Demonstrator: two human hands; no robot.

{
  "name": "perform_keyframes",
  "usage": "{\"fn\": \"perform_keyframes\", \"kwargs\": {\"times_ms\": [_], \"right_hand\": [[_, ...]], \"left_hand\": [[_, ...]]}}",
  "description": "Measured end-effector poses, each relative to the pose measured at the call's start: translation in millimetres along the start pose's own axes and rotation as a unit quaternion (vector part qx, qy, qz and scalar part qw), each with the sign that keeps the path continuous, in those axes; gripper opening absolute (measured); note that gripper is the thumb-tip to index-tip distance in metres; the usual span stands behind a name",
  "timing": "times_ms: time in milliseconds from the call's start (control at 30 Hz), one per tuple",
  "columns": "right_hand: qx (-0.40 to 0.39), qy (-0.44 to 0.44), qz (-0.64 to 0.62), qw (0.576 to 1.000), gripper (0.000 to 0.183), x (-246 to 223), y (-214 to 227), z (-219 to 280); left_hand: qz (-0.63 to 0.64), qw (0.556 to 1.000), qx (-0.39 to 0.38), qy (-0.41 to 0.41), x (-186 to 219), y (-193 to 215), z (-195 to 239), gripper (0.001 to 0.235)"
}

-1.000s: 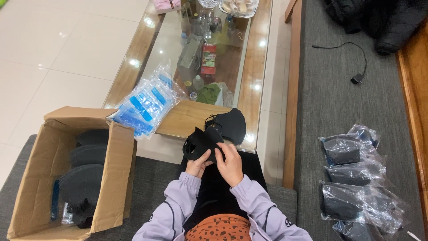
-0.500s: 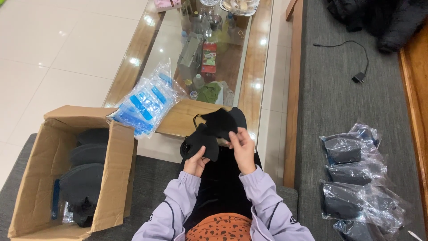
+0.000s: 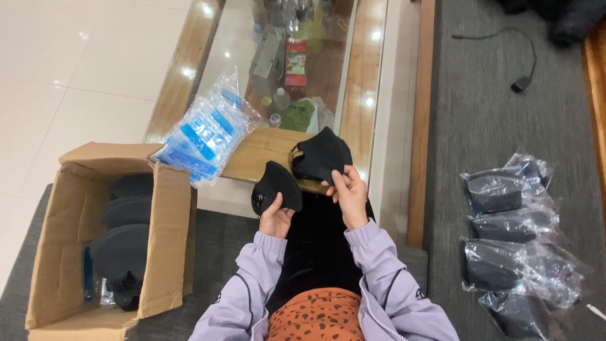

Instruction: The person is taking black fabric masks from a cardboard box and placing them into individual clear plastic bags.

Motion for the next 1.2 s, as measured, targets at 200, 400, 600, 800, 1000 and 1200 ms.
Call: {"fn": "perform_keyframes", "kwargs": {"times_ms": [200,400,600,800,1000,1200], "right_hand": [[0.047,-0.06,0.027,0.997,0.016,24.8,19.2,-3.2],[0.048,-0.07,0.063,0.994,0.021,17.5,21.5,-2.2],[0.048,-0.059,0.159,0.984,0.032,9.6,30.4,-1.5],[0.017,0.009,0.326,0.945,0.046,-11.7,38.9,0.2],[-0.043,0.121,0.294,0.947,0.025,-28.8,4.9,14.5],[-0.145,0.079,0.284,0.945,0.061,-48.7,-40.0,45.4]], "left_hand": [[-0.022,0.999,-0.018,-0.021,1.8,4.6,-2.1,0.024],[-0.04,0.998,-0.028,-0.039,5.9,-9.1,6.6,0.025],[-0.065,0.997,-0.017,-0.041,6.7,-19.7,12.1,0.025],[-0.106,0.993,0.001,-0.049,5.5,-27.9,18.6,0.02],[-0.106,0.991,0.079,-0.008,0.5,-71.0,53.6,0.016],[-0.152,0.978,0.144,0.0,-9.8,-28.6,25.6,0.05]]}}
Point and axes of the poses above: each hand's wrist, its own z-axis away from the middle knuckle, its own y-axis out of the back of the hand, x = y × z, the point moved 10 cm from there along -z, towards the middle knuckle, and after that the axes turned 14 degrees about y, right-handed, at the moved point
